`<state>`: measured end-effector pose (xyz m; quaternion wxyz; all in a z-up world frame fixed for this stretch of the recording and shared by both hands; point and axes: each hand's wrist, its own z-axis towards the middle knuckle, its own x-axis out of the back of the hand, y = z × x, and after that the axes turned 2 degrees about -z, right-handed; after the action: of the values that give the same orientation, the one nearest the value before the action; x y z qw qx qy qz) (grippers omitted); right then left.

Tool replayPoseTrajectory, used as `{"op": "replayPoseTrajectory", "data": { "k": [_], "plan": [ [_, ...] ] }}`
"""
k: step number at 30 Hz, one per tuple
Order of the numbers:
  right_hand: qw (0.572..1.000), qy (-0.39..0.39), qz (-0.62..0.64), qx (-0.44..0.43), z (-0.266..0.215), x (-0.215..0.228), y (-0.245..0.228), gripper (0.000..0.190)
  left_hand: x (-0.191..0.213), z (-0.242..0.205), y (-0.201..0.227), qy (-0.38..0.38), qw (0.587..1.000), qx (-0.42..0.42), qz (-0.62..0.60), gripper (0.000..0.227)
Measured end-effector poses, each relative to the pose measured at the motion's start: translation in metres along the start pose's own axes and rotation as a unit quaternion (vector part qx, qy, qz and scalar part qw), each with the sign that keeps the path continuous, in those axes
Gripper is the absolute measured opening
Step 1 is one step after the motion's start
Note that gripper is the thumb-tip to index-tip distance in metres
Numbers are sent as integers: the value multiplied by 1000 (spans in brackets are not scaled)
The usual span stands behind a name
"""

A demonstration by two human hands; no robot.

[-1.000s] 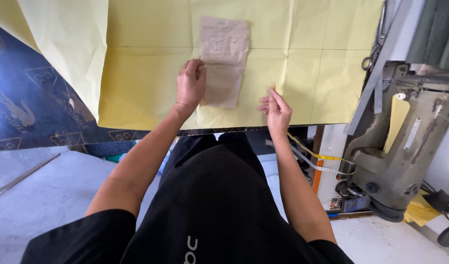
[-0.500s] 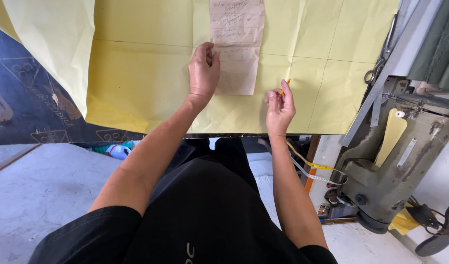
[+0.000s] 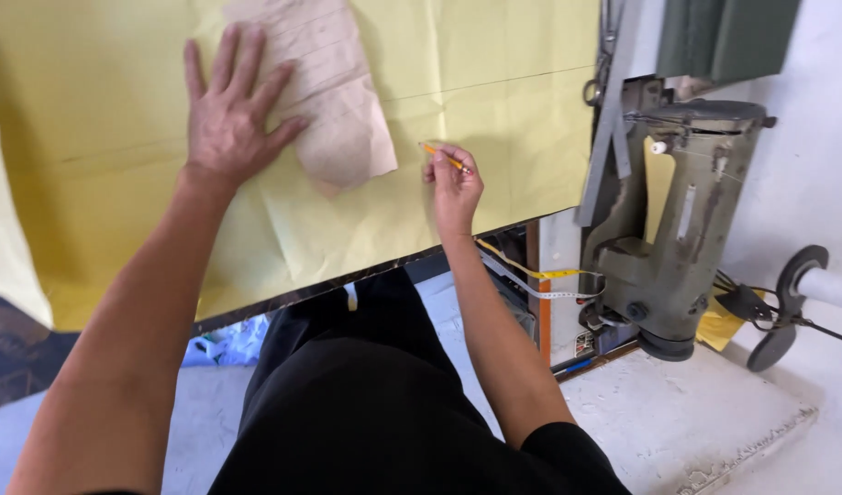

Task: Measuring and marking lines on yellow fabric using an L-square ruler and a pencil on a sewing workstation table.

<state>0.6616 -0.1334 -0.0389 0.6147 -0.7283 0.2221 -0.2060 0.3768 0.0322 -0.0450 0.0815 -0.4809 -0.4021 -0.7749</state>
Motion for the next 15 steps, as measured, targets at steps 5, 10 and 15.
{"op": "replayPoseTrajectory", "data": {
  "k": [5,10,15],
  "plan": [
    [998,56,30,-8,29,-9,-4,6,1,-2,4,75,995,-10,62,77],
    [998,45,-37,12,64,-39,-2,12,4,6,2,47,997,-16,51,75],
    [998,44,-23,46,76,-44,11,4,23,-1,-27,1,993,-37,114,79]
  ]
}}
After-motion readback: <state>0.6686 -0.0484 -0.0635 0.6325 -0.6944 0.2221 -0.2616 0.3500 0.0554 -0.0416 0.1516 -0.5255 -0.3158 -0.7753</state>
